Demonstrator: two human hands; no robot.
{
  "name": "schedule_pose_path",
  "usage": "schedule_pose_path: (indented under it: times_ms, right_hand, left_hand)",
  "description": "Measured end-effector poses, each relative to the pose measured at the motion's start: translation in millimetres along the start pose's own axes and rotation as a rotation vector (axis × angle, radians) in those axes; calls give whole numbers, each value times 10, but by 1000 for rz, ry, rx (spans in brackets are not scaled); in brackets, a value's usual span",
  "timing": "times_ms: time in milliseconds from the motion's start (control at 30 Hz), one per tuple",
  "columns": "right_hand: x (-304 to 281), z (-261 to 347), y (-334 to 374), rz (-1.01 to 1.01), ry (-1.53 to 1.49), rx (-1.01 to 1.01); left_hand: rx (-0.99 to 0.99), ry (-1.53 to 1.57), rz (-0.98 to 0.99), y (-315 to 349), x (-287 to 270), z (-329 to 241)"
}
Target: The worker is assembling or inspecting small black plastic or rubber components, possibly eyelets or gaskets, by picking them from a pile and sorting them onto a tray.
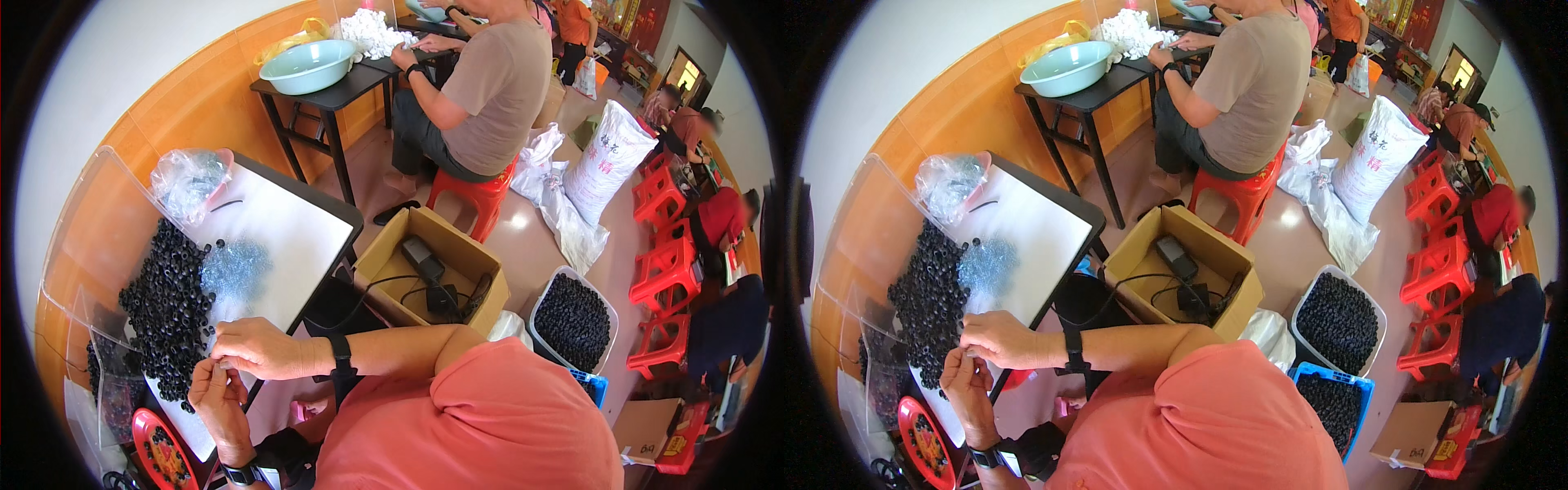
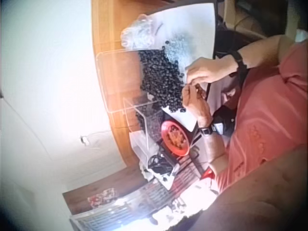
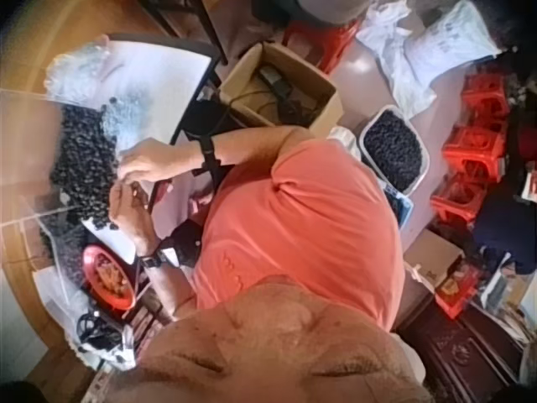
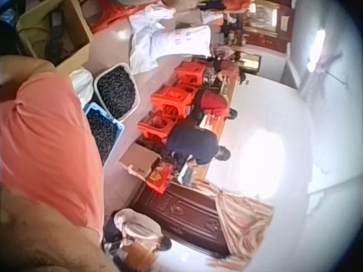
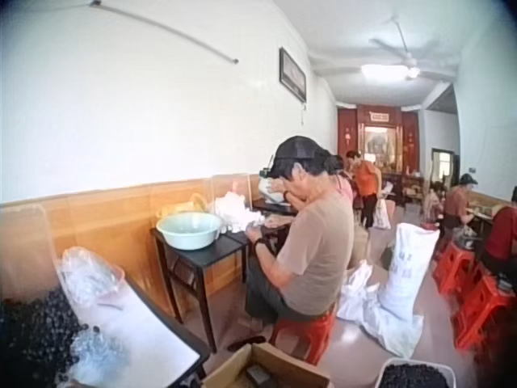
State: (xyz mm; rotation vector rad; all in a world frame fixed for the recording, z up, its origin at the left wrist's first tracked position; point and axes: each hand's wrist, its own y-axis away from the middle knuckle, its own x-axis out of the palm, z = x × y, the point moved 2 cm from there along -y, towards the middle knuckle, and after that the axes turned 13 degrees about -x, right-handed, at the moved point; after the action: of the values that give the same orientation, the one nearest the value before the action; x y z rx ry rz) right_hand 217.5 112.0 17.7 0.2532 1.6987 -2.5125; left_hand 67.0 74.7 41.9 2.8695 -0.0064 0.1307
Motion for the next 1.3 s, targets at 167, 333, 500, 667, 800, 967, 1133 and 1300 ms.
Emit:
schedule_pose_path:
  times_ms: [167, 333, 500, 667, 800, 967, 1133, 1300]
  right_hand:
    - [46, 25, -34, 48, 14, -54]
    - [102, 47, -46, 148, 5, -86]
    - [114, 120, -45, 117, -35, -35]
    - [93, 161, -91, 68, -118, 94]
    - [101, 239, -190, 42, -168, 158]
    - [251, 306, -192, 24, -193, 249]
    - [312, 371, -149, 91, -436, 394]
    - [132, 124, -109, 18, -426, 519]
  left_hand:
    - [-30, -10, 8, 59, -46, -37]
    - [-125, 98, 92, 48, -177, 0]
    - [-189, 270, 184, 56, -295, 89]
    - [-166, 403, 205, 118, -211, 58]
    - [-93, 373, 226, 133, -251, 59]
    - [-38, 366, 186, 266, -318, 74]
    - [-61, 319, 79, 369, -332, 153]
    - [-180, 458, 126, 278, -280, 168]
